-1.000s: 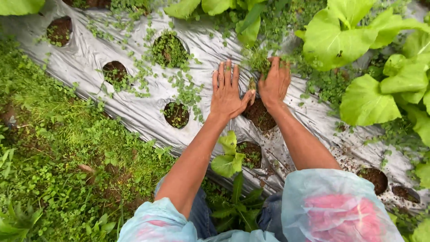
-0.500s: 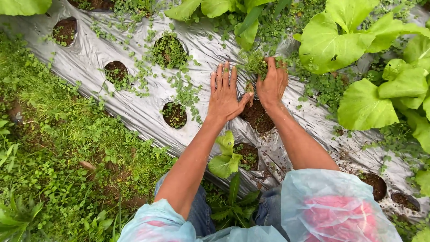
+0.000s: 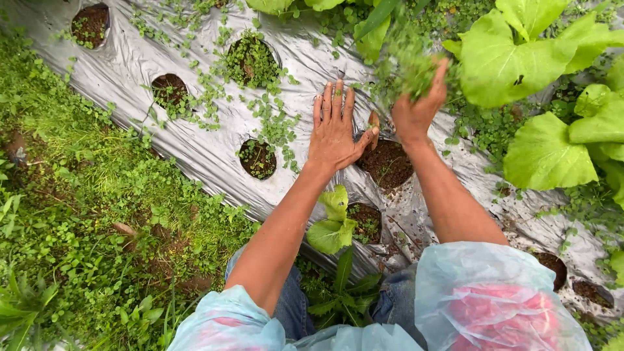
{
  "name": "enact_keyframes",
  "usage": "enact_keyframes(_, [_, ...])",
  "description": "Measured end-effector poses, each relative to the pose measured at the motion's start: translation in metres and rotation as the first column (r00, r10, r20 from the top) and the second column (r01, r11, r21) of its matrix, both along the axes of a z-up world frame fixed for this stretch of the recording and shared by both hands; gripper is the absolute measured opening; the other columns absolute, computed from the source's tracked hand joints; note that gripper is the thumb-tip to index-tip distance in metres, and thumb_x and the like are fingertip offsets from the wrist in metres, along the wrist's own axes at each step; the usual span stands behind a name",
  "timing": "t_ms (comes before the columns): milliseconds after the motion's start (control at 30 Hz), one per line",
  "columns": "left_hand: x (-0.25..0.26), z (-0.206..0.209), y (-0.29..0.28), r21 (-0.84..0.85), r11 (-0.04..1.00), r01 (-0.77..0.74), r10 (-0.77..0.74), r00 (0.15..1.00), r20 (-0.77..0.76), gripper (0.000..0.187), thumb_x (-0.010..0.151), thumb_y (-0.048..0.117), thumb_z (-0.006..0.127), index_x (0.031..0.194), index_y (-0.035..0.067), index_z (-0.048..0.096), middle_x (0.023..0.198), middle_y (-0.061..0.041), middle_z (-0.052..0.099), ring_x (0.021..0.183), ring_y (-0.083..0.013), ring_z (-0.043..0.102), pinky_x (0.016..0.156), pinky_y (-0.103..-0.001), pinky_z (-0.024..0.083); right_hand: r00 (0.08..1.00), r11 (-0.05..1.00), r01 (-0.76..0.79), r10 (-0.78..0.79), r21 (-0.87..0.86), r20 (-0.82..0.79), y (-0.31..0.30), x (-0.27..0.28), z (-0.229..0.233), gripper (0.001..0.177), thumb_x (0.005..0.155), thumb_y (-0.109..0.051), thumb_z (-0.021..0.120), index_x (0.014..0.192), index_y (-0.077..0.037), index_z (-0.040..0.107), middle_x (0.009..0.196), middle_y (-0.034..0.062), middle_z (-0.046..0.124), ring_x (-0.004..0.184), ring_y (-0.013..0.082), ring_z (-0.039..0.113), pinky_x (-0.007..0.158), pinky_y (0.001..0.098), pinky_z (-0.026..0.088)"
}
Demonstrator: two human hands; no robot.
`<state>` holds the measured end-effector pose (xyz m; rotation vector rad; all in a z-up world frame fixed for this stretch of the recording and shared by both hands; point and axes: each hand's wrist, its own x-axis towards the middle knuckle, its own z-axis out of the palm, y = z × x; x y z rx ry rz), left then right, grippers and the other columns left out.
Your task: The person kneels on the ground and removes small weeds by hand from around the base of leafy green plants growing through holes in a white plastic mulch sheet. The person pulls the weeds and discards them to the side.
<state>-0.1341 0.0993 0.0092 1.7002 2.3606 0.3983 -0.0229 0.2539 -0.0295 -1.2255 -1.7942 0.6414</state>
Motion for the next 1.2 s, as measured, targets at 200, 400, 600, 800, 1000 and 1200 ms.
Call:
enact_keyframes(200, [-0.001,-0.001,0.002,-0.057,0.998,0.005,-0.005,1.000,-0.003,0.102,0.094,0.078,0.007,0.164,0.006,-0.003,0.170,-0.019,-0.014,0.157,-0.0329,-0.016,0.127,-0.051,-0.013,0.957,0.983,-0.091,0.130,-0.160,0.258,0.008,0.017,0.019,0.086,0.103,-0.066,0.052,0.157,-0.003,0.027,0.127,0.0197,0.061,0.118,0.0322,0.056,0.100,0.0518,0.046])
enact_keyframes(400, [0.002,-0.004,0.002,-0.028,0.999,-0.032,0.033,0.998,0.045,0.100,0.097,0.080,0.022,0.167,0.010,0.009,0.173,-0.016,-0.007,0.160,-0.0335,-0.011,0.128,-0.051,-0.012,0.850,0.904,-0.427,0.391,0.030,0.352,0.001,0.021,0.027,0.029,0.095,-0.002,0.073,0.121,-0.007,0.062,0.122,0.0189,0.065,0.138,0.0431,0.047,0.118,0.0604,0.021])
enact_keyframes(600, [0.002,-0.005,0.001,-0.003,0.999,-0.034,0.034,0.999,0.028,0.101,0.096,0.081,0.022,0.167,0.010,0.010,0.173,-0.017,-0.005,0.160,-0.0341,-0.010,0.129,-0.051,-0.011,0.933,0.900,-0.357,0.329,0.251,0.147,0.013,0.015,-0.016,0.031,0.089,0.016,0.063,0.114,-0.001,0.056,0.109,0.0182,0.061,0.117,0.0385,0.057,0.113,0.0539,0.032])
enact_keyframes(800, [0.003,-0.004,0.000,0.021,0.999,-0.030,0.031,0.999,-0.032,0.097,0.101,0.079,0.028,0.167,0.010,0.008,0.173,-0.017,-0.004,0.160,-0.0358,-0.008,0.130,-0.052,-0.008,0.939,0.879,-0.337,0.340,0.336,0.053,0.016,0.019,-0.027,0.019,0.096,0.005,0.063,0.110,-0.003,0.055,0.104,0.0134,0.058,0.115,0.0355,0.058,0.115,0.0514,0.031])
enact_keyframes(1000, [0.004,-0.003,0.000,0.052,0.998,-0.041,0.043,0.998,-0.039,0.096,0.102,0.078,0.028,0.167,0.009,0.009,0.173,-0.018,-0.001,0.160,-0.0368,-0.005,0.131,-0.052,-0.005,0.923,0.790,-0.382,0.305,0.480,0.234,-0.014,0.010,0.009,0.023,0.095,-0.009,0.081,0.104,-0.005,0.060,0.101,0.0121,0.060,0.108,0.0321,0.057,0.110,0.0483,0.039])
enact_keyframes(1200, [0.001,0.006,-0.001,-0.055,0.998,-0.009,0.006,0.998,-0.058,0.101,0.094,0.078,0.007,0.165,0.007,-0.002,0.171,-0.018,-0.010,0.159,-0.0325,-0.012,0.129,-0.049,-0.011,0.948,0.854,-0.164,0.276,0.494,-0.162,0.003,-0.005,0.044,0.010,0.100,0.003,0.054,0.107,-0.004,0.056,0.098,0.0129,0.065,0.089,0.0269,0.065,0.074,0.0376,0.058])
